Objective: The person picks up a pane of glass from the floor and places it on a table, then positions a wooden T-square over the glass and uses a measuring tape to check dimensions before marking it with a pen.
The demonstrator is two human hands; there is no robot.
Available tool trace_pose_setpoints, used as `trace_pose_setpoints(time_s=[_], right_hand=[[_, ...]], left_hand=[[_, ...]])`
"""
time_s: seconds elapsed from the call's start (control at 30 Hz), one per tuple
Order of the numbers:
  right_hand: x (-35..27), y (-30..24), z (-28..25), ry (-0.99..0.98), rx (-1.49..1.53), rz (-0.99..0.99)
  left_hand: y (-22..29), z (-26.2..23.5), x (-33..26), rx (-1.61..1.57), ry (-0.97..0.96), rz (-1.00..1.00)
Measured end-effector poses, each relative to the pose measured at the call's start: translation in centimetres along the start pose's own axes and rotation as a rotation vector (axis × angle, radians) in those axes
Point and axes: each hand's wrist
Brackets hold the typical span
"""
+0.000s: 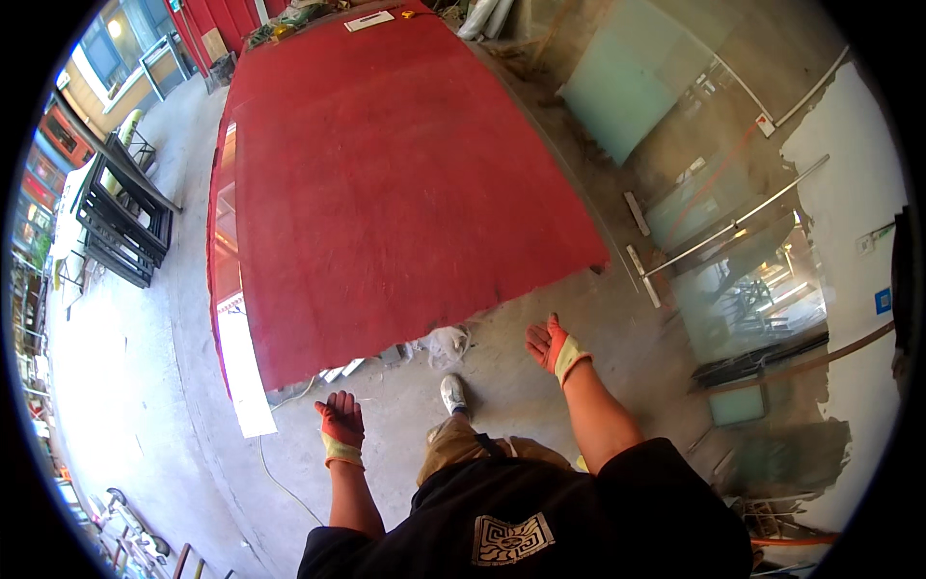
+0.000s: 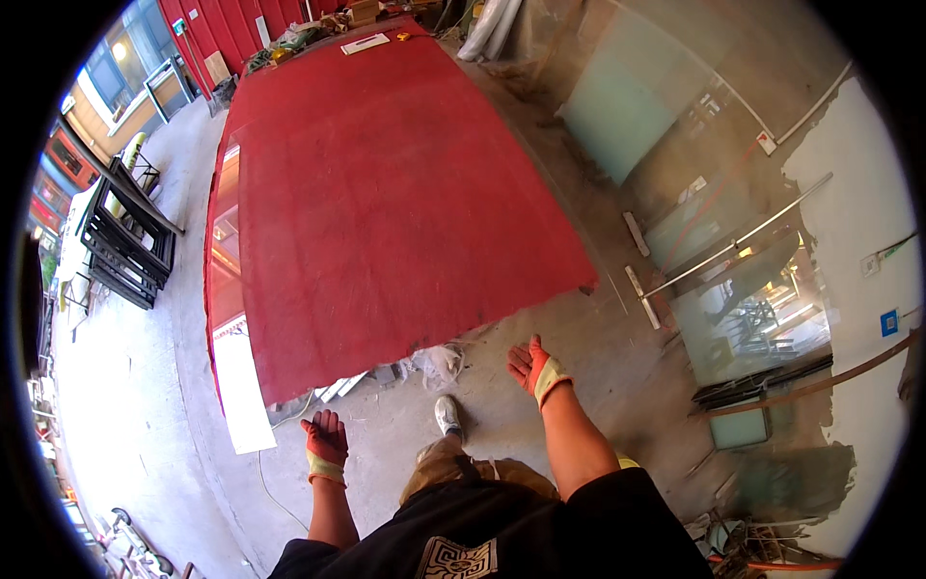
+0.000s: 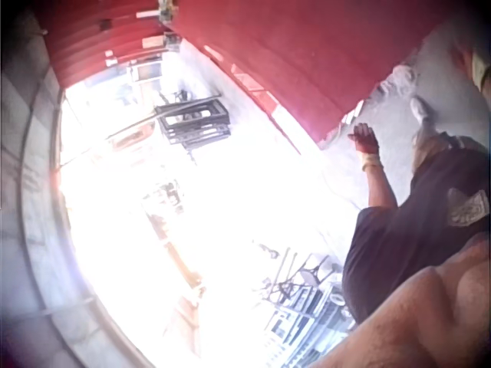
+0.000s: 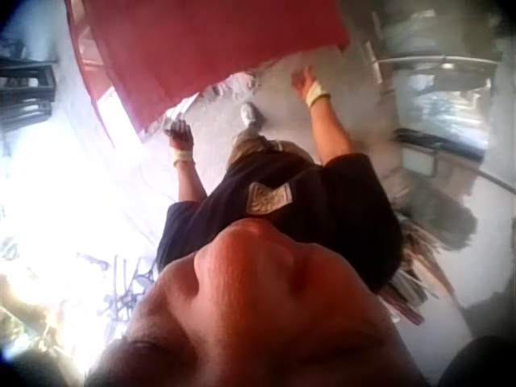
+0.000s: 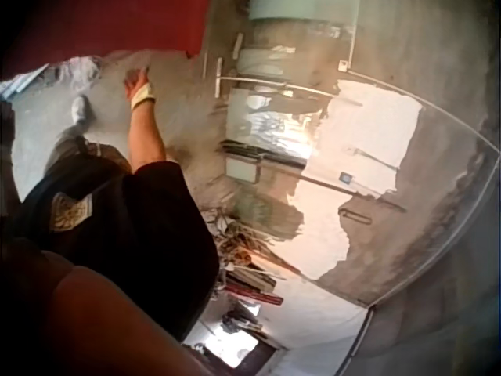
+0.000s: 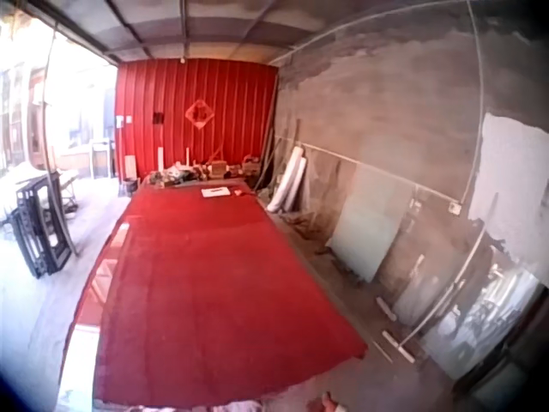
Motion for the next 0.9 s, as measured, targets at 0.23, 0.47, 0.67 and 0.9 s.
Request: trace_pose_setpoints(time_s=[0.23, 0.47, 0.67, 0.9], right_hand=[[-6.8, 7.9, -10.1, 0.017, -0.001, 0.043], [-13.9, 13.7, -23.6, 0.042, 0.043, 0.086], [-18.8, 17.1, -32.2, 0.018, 0.093, 0.099], [-19.8, 19.0, -35.4, 0.013, 0.153, 0.155]], left_hand=[[-3.8, -10.0, -9.3, -0.008, 0.079, -0.069], [-10.5, -18.5, -22.1, -0.004, 0.000, -0.113], [-14.5, -22.0, -30.4, -0.052, 0.025, -0.154], [-16.5, -21.8, -31.9, -0.179, 0.021, -0.131]])
Point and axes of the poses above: each hand's wrist, its own x-axis towards the middle knuckle, its own z-axis out of the palm, y = z × x
